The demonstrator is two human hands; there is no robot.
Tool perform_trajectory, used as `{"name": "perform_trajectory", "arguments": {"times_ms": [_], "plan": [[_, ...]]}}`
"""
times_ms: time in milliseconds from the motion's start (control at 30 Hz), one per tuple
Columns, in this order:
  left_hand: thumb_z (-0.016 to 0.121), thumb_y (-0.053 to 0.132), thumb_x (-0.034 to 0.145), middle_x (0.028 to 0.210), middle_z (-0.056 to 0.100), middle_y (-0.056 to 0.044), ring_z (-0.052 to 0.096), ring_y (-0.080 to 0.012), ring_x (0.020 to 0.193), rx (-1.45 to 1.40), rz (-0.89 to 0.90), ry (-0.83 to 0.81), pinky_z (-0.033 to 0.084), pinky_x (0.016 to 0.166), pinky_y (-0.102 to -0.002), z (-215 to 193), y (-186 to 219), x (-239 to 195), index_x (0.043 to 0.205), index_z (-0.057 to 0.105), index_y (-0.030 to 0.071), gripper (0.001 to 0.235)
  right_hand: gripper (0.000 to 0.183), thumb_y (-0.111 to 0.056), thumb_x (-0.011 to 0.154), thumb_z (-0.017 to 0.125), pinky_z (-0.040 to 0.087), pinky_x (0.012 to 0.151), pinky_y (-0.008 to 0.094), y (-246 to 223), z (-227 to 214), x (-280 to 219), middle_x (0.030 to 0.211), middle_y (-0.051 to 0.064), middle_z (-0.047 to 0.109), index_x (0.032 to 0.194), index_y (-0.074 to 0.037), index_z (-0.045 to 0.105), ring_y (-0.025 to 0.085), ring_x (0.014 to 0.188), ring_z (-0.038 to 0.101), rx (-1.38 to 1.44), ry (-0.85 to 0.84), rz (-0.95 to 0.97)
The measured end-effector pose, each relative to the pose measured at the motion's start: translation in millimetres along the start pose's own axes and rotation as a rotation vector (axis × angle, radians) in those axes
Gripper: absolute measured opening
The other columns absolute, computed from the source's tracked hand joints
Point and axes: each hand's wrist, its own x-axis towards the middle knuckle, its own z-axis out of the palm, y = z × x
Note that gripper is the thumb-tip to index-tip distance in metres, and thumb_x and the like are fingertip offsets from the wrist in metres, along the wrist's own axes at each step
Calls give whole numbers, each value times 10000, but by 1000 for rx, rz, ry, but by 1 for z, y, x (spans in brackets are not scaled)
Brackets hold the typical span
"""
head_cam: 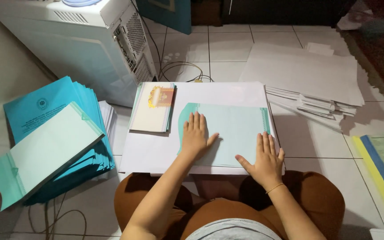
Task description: The person sits on the floor and folds light blue papers in half, then presses them flat with both hands. They repeat this process for several sheets, stacking the folded papers on a white surface.
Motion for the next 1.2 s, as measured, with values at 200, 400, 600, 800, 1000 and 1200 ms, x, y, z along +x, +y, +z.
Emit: {"name": "perform_trajectory", "arguments": {"times_ms": [200,400,600,800,1000,1200], "plan": [[253,831,876,1668,192,-199,123,-416,1544,26,430,-248,171,1215,-544,-33,9,-80,1611,195,77,1054,1127,-909,834,344,138,1182,621,0,0,-1,1688,161,200,1605,-97,217,293,1569,154,8,6,-4],[251,839,890,1674,268,-97,216,-349,1550,93,467,-160,249,1217,-536,-32,-36,3,1609,263,257,925,1132,-903,833,349,148,1180,627,1,0,-1,1687,174,200,1602,-81,222,304,1569,158,-1,12,-20],[334,658,994,1624,325,-210,261,-389,1518,30,-77,49,219,1190,-553,13,-34,49,1571,346,67,826,1124,-895,834,353,141,1185,630,-1,-1,-2,1690,163,198,1606,-88,222,299,1572,150,13,6,-13],[318,673,960,1647,259,-221,194,-424,1534,14,239,-108,216,1205,-566,-8,35,-45,1593,278,59,883,1130,-906,829,345,151,1187,626,1,0,0,1695,154,192,1607,-96,224,294,1573,149,-4,3,-18],[338,627,992,1640,272,-225,210,-393,1534,-48,-33,-42,173,1200,-577,-11,-13,-43,1578,304,44,827,1128,-897,842,311,141,1187,649,1,-6,-1,1703,160,149,1612,-82,185,302,1580,110,-13,-51,-20],[401,595,963,1634,214,-302,131,-446,1539,-97,-128,-36,100,1215,-582,-2,21,-50,1565,266,-45,888,1040,-838,926,261,19,1153,734,-2,-4,2,1694,189,172,1613,-61,184,319,1582,101,-137,-62,-14]]}}
